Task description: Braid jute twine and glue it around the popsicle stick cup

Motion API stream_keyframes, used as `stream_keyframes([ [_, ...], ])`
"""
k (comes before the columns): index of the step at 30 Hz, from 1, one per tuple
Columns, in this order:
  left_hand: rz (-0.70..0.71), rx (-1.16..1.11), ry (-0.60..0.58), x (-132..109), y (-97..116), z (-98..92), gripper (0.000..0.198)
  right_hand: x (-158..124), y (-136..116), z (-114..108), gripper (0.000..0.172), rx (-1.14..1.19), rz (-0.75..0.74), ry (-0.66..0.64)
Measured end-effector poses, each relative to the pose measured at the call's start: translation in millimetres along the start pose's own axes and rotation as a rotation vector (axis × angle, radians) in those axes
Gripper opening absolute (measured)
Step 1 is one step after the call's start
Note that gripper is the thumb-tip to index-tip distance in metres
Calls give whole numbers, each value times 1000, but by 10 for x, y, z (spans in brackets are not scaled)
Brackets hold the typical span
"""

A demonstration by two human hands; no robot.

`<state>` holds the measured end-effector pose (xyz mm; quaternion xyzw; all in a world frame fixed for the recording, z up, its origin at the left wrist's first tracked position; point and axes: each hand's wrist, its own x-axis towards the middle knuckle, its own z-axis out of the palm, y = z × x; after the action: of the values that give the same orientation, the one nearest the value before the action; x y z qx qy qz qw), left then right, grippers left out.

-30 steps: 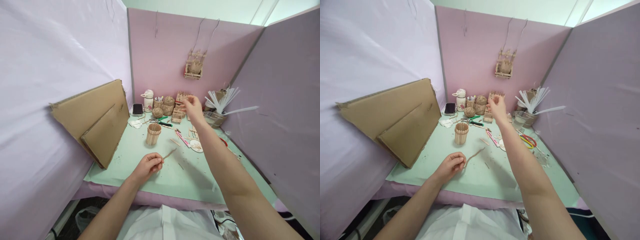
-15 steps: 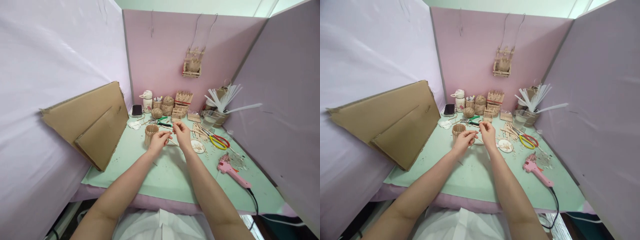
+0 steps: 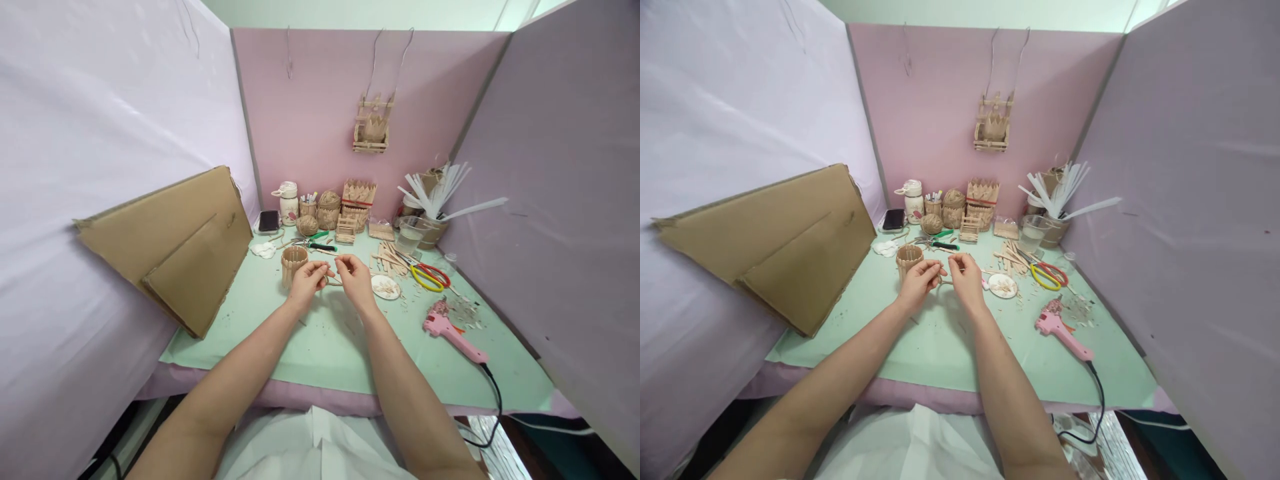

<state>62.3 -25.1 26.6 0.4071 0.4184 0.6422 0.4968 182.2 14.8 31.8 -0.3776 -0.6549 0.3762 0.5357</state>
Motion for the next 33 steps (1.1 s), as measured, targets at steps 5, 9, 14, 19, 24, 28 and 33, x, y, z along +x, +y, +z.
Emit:
stream_keyframes([
  [5,-25,-53,-97,-8,-9,7,35,-14,-24,-39,22,-14,-25,-39],
  [9,-27,-56,-111,-9,-20,-8,34,-24,-57,-32,18,-25,-33,-77],
  [14,-18,-14,-107,-12,-23,-27,34,-30,-41,-27,16,-25,-22,-111],
  [19,2,47,-104,-14,-29,-44,34,-21,-23,-30,16,-38,-22,-130],
  [24,38,143,-80,-10,-40,-54,30,-18,-20,-41,15,-59,-28,-136],
  [28,80,218,-39,-17,-32,-46,26,-17,-11,-48,15,-91,-45,-169],
  [33,96,251,-22,-35,-21,-44,24,-18,-7,-45,15,-139,-63,-192],
])
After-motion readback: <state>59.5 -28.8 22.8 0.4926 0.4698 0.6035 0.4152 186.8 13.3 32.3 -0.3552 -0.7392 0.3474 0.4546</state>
